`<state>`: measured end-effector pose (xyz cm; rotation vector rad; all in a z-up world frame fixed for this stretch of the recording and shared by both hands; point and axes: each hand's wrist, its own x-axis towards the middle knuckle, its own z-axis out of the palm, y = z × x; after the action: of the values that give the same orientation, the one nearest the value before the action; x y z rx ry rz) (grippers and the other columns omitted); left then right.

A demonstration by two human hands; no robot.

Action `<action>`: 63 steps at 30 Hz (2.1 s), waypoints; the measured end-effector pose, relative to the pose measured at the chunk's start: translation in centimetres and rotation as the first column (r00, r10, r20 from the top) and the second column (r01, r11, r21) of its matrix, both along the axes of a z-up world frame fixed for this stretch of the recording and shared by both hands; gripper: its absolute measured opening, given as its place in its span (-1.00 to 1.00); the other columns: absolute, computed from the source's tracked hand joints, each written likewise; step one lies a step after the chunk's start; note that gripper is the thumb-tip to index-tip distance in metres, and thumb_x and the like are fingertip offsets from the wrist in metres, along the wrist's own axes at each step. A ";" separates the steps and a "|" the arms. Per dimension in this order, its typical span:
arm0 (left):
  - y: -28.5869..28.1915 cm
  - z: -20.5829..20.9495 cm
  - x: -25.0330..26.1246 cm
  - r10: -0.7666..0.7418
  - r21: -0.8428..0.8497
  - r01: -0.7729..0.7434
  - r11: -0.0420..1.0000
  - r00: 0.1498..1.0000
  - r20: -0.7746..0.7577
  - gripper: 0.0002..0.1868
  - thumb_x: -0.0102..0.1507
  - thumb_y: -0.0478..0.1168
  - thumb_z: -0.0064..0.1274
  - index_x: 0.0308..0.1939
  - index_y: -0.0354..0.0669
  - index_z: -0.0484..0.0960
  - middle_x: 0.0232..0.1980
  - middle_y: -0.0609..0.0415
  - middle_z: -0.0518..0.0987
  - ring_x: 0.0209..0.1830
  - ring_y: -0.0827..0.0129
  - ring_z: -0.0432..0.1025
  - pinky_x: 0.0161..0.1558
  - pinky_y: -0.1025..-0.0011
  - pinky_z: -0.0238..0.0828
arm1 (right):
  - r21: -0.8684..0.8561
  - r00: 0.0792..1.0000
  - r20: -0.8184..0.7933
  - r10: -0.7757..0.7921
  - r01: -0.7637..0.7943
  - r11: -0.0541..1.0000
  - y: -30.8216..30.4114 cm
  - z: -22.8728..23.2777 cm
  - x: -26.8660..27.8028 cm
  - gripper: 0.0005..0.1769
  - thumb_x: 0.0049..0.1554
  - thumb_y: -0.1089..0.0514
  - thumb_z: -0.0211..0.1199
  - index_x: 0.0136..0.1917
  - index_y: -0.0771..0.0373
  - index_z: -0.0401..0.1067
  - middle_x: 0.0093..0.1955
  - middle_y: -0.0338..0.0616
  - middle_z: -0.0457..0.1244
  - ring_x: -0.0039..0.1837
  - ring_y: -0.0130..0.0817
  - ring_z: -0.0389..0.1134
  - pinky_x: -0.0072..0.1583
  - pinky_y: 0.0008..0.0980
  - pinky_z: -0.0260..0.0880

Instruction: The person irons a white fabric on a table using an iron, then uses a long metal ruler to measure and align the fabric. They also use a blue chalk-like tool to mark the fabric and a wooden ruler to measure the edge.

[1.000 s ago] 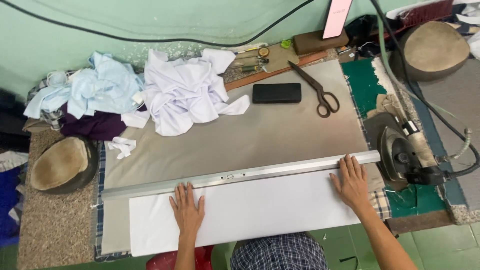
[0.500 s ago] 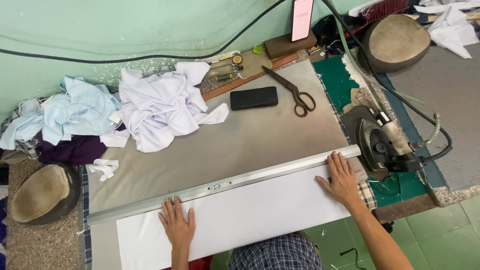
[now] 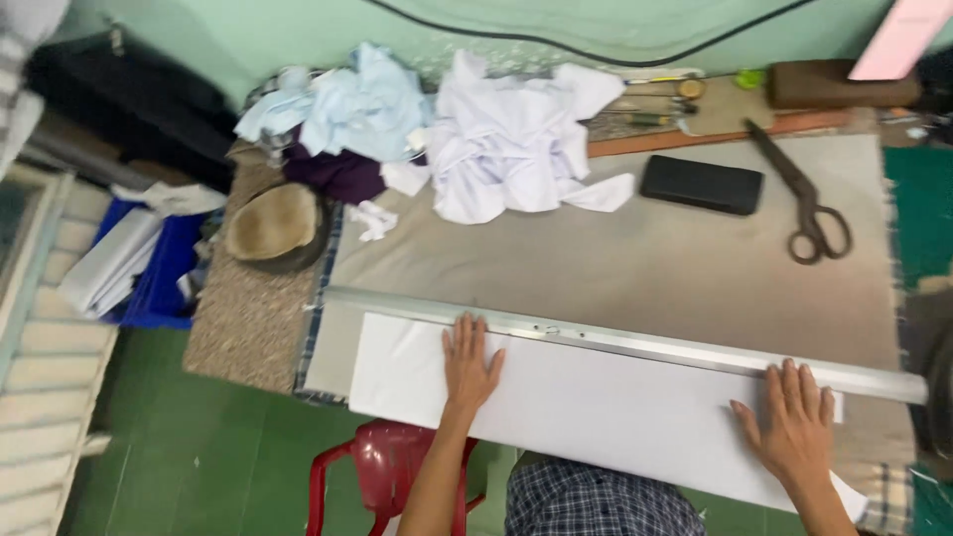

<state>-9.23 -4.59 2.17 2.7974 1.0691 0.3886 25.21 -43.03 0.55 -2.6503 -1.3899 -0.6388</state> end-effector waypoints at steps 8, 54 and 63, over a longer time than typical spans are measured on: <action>-0.3 0.7 -0.2 0.054 -0.056 -0.057 0.997 0.997 -0.053 -0.21 0.45 0.24 -0.37 0.59 -0.23 0.09 0.64 -0.27 0.05 0.66 -0.07 -0.08 0.57 -0.13 -0.37 | 0.010 0.985 0.169 0.038 -0.041 0.999 1.6 -1.6 -1.3 -0.18 0.13 -0.43 0.10 0.38 0.16 0.58 0.51 -0.11 0.45 0.60 -0.18 0.43 0.57 -0.18 0.34; 3.5 1.8 -4.7 0.050 0.125 -0.073 0.989 0.983 0.175 -0.45 0.44 0.01 -0.09 0.36 -0.36 0.44 0.49 -0.34 0.32 0.51 -0.16 0.21 0.48 -0.12 0.11 | 0.023 0.991 0.125 0.051 -0.054 0.998 1.3 -2.6 -1.1 -0.24 0.14 -0.37 0.14 0.36 0.19 0.56 0.50 -0.04 0.41 0.58 -0.11 0.40 0.53 -0.15 0.35; 1.0 0.6 0.1 -0.022 0.027 0.021 0.999 0.999 0.030 -0.31 0.41 0.13 -0.07 0.50 -0.20 0.29 0.55 -0.25 0.25 0.58 -0.06 0.11 0.52 -0.15 -0.10 | -0.067 0.968 -0.214 -0.132 0.120 0.991 0.5 -1.5 -1.2 -0.16 0.16 -0.42 0.05 0.52 0.11 0.32 0.68 -0.08 0.11 0.73 -0.18 0.01 0.67 -0.03 -0.03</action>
<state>-9.11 -3.56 2.77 2.8146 1.0343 0.4448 24.05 -42.50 -0.92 -2.7678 -1.2045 -0.3110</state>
